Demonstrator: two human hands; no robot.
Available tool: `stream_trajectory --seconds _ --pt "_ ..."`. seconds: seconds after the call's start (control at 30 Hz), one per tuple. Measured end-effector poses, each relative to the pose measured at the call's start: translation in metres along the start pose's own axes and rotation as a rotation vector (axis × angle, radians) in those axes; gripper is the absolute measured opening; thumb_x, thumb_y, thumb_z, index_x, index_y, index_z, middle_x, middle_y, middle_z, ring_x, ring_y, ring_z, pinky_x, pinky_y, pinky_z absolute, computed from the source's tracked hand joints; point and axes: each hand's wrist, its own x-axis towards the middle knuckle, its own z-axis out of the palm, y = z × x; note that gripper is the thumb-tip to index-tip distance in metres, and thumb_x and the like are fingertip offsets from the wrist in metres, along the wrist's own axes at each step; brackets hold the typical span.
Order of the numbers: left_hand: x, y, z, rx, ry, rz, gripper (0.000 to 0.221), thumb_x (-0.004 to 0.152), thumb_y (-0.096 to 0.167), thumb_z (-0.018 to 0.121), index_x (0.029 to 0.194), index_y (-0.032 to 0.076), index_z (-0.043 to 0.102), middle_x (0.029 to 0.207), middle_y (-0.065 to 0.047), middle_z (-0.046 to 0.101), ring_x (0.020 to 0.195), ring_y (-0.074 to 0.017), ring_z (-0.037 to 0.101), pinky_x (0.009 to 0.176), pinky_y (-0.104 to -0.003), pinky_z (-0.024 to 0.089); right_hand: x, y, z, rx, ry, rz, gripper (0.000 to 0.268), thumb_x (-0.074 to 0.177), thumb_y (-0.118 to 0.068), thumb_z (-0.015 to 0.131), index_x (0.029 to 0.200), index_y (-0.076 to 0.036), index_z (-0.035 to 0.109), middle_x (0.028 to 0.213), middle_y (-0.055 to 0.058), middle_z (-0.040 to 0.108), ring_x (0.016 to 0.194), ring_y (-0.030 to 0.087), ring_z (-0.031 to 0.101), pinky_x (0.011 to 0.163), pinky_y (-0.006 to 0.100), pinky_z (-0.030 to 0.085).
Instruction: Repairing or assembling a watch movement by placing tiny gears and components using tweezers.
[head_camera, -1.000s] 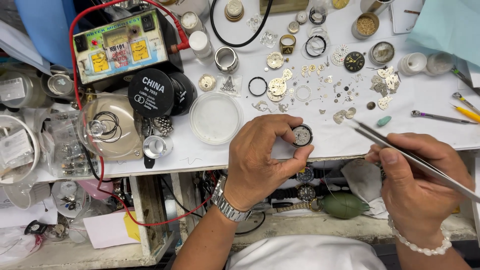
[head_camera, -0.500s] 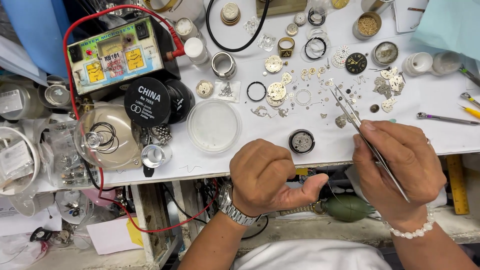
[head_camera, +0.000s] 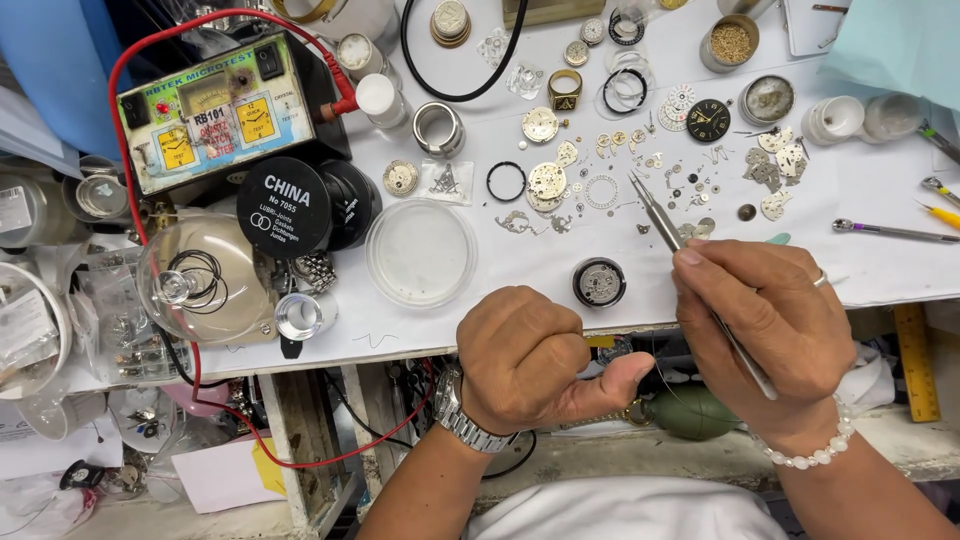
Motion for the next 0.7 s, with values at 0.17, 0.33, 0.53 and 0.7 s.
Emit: stream_trajectory --seconds 0.17,0.33,0.53,0.7 --pt "0.001 0.0 -0.005 -0.052 -0.015 0.0 0.047 0.091 0.031 0.074 0.066 0.011 0.04 0.065 -0.004 0.05 0.05 -0.019 0.04 0.046 -0.032 0.03 -0.012 0.001 -0.001 0.008 0.016 0.042 0.016 0.098 0.017 0.075 0.113 0.016 0.068 0.108 0.035 0.071 0.093 0.043 0.07 0.088 0.05 0.057" --pt "-0.004 -0.002 -0.004 -0.066 0.019 0.026 0.046 0.091 0.031 0.074 0.066 0.011 0.041 0.064 -0.004 0.05 0.049 -0.0193 0.041 0.046 -0.032 0.03 -0.041 0.003 0.003 0.005 0.132 0.091 0.015 0.105 0.006 0.073 0.112 0.014 0.062 0.107 0.036 0.07 0.092 0.044 0.069 0.085 0.051 0.057" --pt "-0.005 -0.001 -0.002 -0.051 0.049 0.028 0.047 0.091 0.033 0.072 0.065 0.012 0.04 0.063 -0.003 0.048 0.048 -0.0183 0.039 0.045 -0.032 0.029 -0.05 0.002 -0.001 0.066 0.16 0.132 0.015 0.104 0.009 0.07 0.112 0.017 0.059 0.105 0.04 0.068 0.093 0.048 0.07 0.087 0.054 0.059" --pt "-0.003 0.0 -0.004 -0.062 0.021 0.024 0.047 0.091 0.032 0.073 0.066 0.012 0.038 0.063 -0.002 0.047 0.048 -0.0187 0.037 0.045 -0.032 0.028 -0.045 -0.004 -0.008 0.073 0.115 0.183 0.013 0.102 0.004 0.069 0.11 0.012 0.062 0.105 0.033 0.068 0.093 0.044 0.073 0.087 0.052 0.058"
